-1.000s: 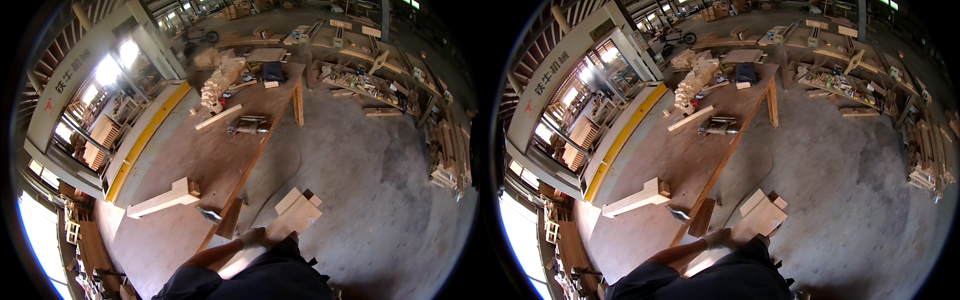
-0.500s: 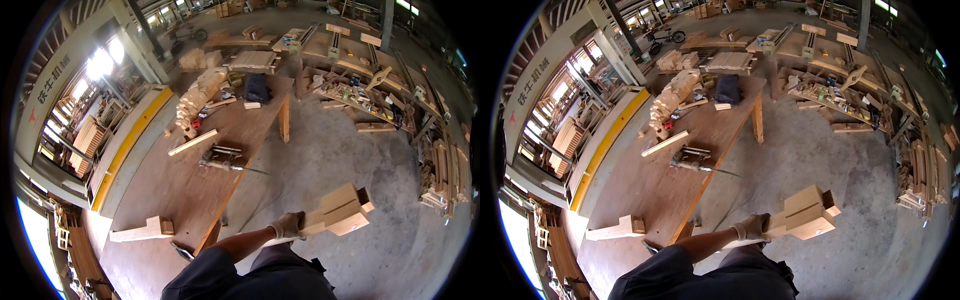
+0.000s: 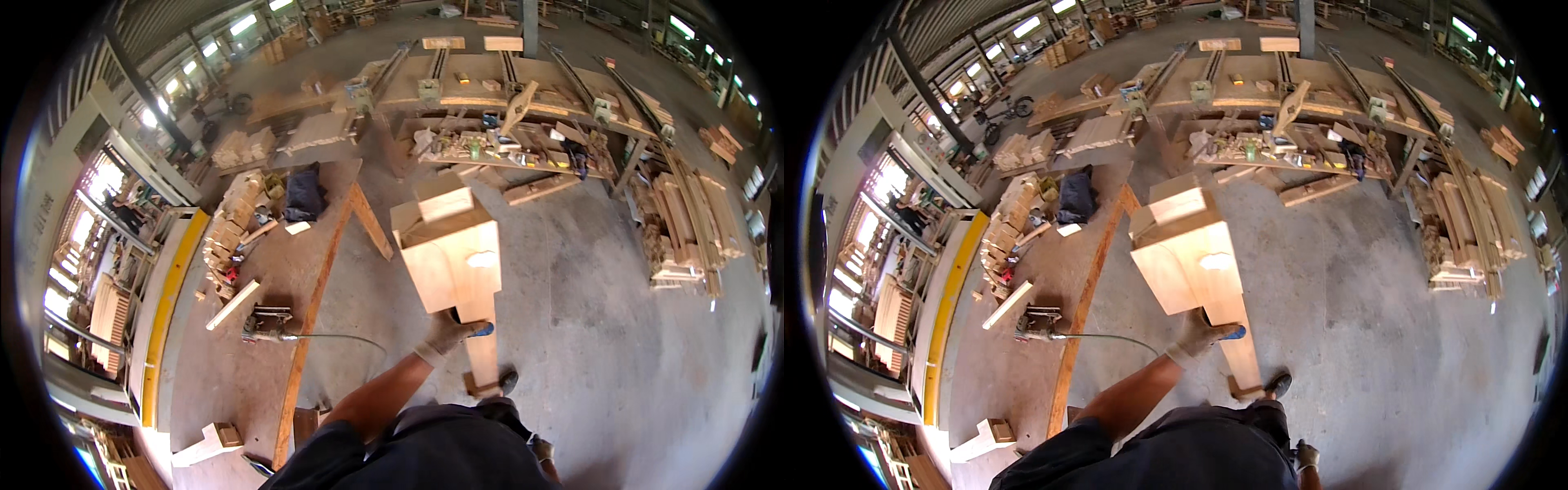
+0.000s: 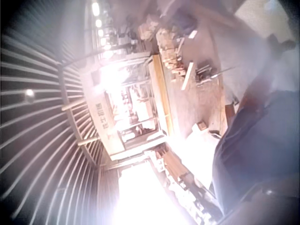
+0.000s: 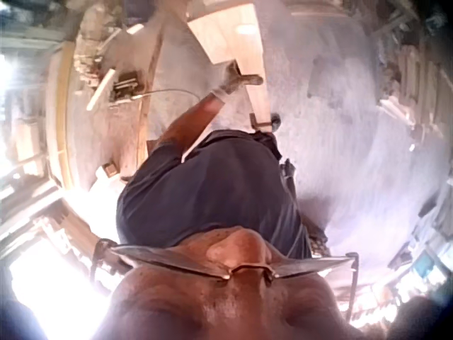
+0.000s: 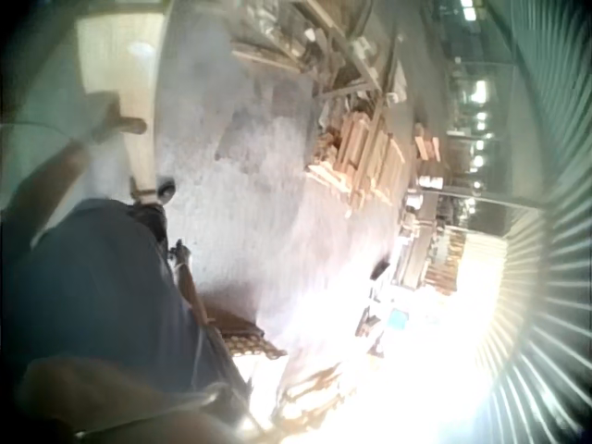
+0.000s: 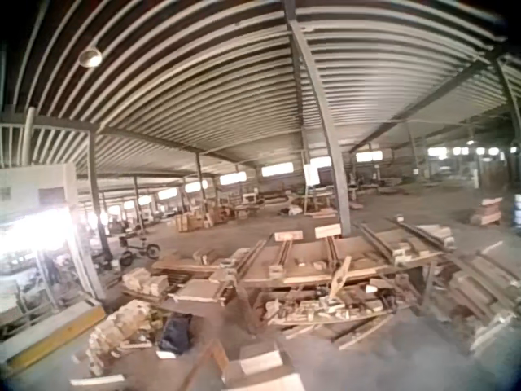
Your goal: The person assembles wooden frames by joining two pieces of wood with a pneumatic nail gun, then stacks the completed frames on a pallet. The person repeats this process multiple times, moving between the workbench and the pallet.
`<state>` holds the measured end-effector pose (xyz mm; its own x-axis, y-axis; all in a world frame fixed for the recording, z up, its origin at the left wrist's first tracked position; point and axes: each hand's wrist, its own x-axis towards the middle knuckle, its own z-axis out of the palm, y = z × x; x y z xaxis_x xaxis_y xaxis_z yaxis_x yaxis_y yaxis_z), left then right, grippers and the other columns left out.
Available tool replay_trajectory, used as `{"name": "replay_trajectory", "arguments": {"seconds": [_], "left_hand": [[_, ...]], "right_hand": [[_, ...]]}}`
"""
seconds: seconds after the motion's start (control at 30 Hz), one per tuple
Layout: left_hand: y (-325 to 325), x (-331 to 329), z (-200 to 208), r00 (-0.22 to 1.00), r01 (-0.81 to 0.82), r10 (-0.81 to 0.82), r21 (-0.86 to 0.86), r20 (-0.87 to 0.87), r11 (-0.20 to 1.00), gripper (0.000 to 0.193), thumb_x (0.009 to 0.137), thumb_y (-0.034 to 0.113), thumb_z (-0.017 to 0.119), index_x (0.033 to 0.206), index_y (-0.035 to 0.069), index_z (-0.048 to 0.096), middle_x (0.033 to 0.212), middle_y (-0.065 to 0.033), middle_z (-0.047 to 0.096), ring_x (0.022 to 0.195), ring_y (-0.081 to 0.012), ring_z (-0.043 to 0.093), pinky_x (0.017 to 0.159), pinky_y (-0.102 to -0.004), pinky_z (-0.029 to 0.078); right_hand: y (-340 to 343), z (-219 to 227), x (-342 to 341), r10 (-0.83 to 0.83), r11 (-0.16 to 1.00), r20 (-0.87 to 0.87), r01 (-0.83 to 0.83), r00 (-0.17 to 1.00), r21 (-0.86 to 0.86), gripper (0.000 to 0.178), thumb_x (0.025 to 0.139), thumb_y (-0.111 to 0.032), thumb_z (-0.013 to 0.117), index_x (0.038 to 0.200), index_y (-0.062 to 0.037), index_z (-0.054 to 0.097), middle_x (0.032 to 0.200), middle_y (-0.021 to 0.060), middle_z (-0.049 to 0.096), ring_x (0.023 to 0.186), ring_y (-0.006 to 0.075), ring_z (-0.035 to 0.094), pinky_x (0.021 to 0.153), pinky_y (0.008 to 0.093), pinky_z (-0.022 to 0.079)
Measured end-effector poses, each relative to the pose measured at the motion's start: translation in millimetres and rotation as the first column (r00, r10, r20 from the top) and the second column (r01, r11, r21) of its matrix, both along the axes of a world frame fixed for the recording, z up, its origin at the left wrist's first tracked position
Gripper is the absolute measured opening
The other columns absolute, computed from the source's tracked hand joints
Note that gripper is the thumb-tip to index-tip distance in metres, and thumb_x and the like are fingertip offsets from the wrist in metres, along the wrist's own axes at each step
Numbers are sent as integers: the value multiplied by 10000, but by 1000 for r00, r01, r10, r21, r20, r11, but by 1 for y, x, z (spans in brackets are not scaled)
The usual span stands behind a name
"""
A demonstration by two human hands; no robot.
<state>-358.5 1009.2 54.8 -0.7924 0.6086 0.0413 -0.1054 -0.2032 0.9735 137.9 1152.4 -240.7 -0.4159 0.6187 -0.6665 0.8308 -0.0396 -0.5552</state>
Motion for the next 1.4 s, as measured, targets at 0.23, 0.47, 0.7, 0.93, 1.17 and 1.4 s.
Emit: {"name": "replay_trajectory", "arguments": {"seconds": [0.23, 0.47, 0.7, 0.93, 1.17, 1.4], "left_hand": [[73, -10, -18, 816, 64, -233, 318, 528, 946, 469, 868, 101, 803, 1293, 19, 622, 1195, -101, 701, 1111, -224, 688, 979, -379, 576], [133, -1, -3, 712, 55, -337, 430, 616, 901, 526, 877, 107, 782, 1357, 7, 590, 1257, -124, 685, 1147, -260, 679, 1022, -406, 553], [180, -24, -25, 890, 449, -455, 224, -28, 865, 579, 922, 337, 760, 1369, 17, 578, 1257, -163, 677, 1115, -268, 677, 951, -428, 567], [244, -70, -92, 285, 527, -449, 252, 847, 811, 509, 835, 148, 811, 1281, 33, 593, 1183, -106, 643, 1059, -231, 626, 899, -388, 558], [285, -36, -79, 157, 799, -318, 69, 935, 598, 539, 826, 95, 795, 1312, -7, 586, 1244, -159, 663, 1175, -299, 626, 1080, -422, 501], [335, 2, -97, 18, 970, -415, 84, 910, 228, 514, 912, 96, 751, 1349, -67, 533, 1288, -195, 634, 1203, -347, 618, 1079, -490, 520]], "right_hand": [[143, 86, -112, -707, 488, 12, 500, 707, -716, 1124, 814, -911, 498, 1534, -52, 410, 1395, 234, 567, 1255, 429, 571, 1032, 649, 460], [182, 151, -134, -839, -34, 59, 56, 541, -998, 918, 937, -721, 478, 1582, -79, 358, 1560, 199, 462, 1352, 452, 512, 1147, 623, 396], [184, 107, -103, -907, 215, -104, 237, 408, -947, 663, 963, -552, 586, 1437, -88, 557, 1398, 152, 630, 1281, 382, 586, 1083, 559, 481], [156, 90, -73, -1000, 6, 14, 712, 22, -702, 370, 934, -424, 723, 1080, -85, 693, 1008, 129, 729, 829, 352, 722, 760, 530, 616], [50, 112, -32, -946, -276, 15, 779, -324, -563, 295, 943, -357, 728, 1063, -89, 705, 962, 93, 725, 776, 326, 712, 724, 531, 609], [-10, 103, -25, -910, -367, 32, 766, -414, -528, 428, 1023, -472, 531, 1129, -94, 700, 1067, 134, 748, 939, 343, 719, 863, 561, 560]]}}
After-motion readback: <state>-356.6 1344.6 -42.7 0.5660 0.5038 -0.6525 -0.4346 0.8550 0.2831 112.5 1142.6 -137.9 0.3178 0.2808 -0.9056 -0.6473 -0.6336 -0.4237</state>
